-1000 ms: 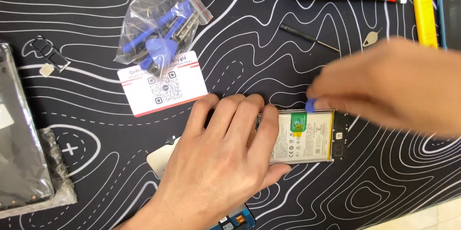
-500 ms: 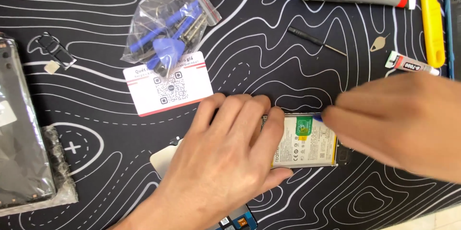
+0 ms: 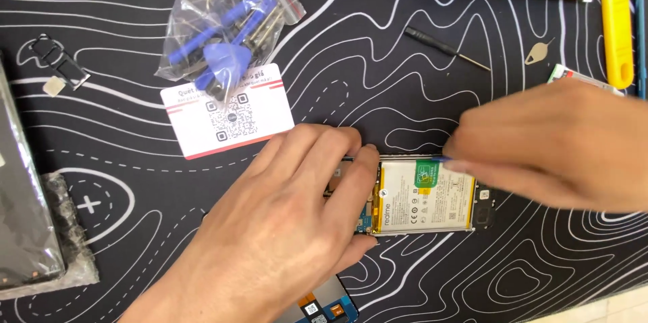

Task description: Disassembling internal components of a smartphone, including prying out the battery and removing motherboard screws.

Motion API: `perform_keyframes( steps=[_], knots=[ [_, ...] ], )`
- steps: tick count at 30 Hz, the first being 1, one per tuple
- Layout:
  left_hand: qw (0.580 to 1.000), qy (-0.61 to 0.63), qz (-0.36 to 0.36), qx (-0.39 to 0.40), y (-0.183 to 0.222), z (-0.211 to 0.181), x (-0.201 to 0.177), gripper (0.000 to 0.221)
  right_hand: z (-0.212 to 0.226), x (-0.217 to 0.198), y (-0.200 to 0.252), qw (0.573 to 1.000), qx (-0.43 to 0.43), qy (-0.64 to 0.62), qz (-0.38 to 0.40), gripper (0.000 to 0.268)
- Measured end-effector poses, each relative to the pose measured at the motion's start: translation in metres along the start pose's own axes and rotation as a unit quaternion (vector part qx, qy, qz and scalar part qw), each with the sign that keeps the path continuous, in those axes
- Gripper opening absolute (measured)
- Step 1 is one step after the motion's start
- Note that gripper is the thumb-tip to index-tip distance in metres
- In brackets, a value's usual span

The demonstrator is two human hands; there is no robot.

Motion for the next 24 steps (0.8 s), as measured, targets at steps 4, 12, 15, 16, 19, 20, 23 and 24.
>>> perform_keyframes(
  steps=[4,12,15,16,19,20,23,24],
  knots=[
    [1.000,-0.009,-0.005,0.002,0.000,-0.001,0.000,0.088,-0.018,-0.016,-0.014,0.992,0.090,-0.058,0.066,0.025],
    [0.999,-0.035,-0.032,0.003,0.001,-0.002,0.000,0.093,-0.035,-0.027,-0.036,0.939,0.245,-0.044,0.238,0.051],
    [0.998,-0.043,-0.044,-0.002,0.001,-0.002,0.003,0.087,-0.037,-0.028,-0.038,0.934,0.251,-0.068,0.245,0.050],
    [0.998,-0.042,-0.044,-0.004,0.001,-0.002,0.002,0.087,-0.033,-0.030,-0.043,0.933,0.251,-0.068,0.247,0.050],
    [0.998,-0.048,-0.046,0.000,0.001,-0.003,0.001,0.081,-0.032,-0.031,-0.045,0.901,0.328,-0.044,0.282,0.048],
    [0.998,-0.049,-0.050,0.000,0.001,-0.003,0.001,0.076,-0.033,-0.030,-0.043,0.907,0.314,-0.056,0.276,0.047],
    [0.997,-0.051,-0.054,0.000,0.002,-0.004,0.001,0.072,-0.034,-0.025,-0.038,0.925,0.276,-0.065,0.254,0.043],
    [0.997,-0.053,-0.055,0.002,0.002,-0.004,0.001,0.073,-0.033,-0.025,-0.036,0.937,0.253,-0.063,0.235,0.040]
  ],
)
Point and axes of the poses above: each hand's wrist, its own y-axis away from the middle knuckle, its own x-axis out of the palm, z = x × y, the point moved 3 cm from there along -y, towards the middle knuckle, and after that the axes turned 14 degrees about -y, right-handed, at the moved point
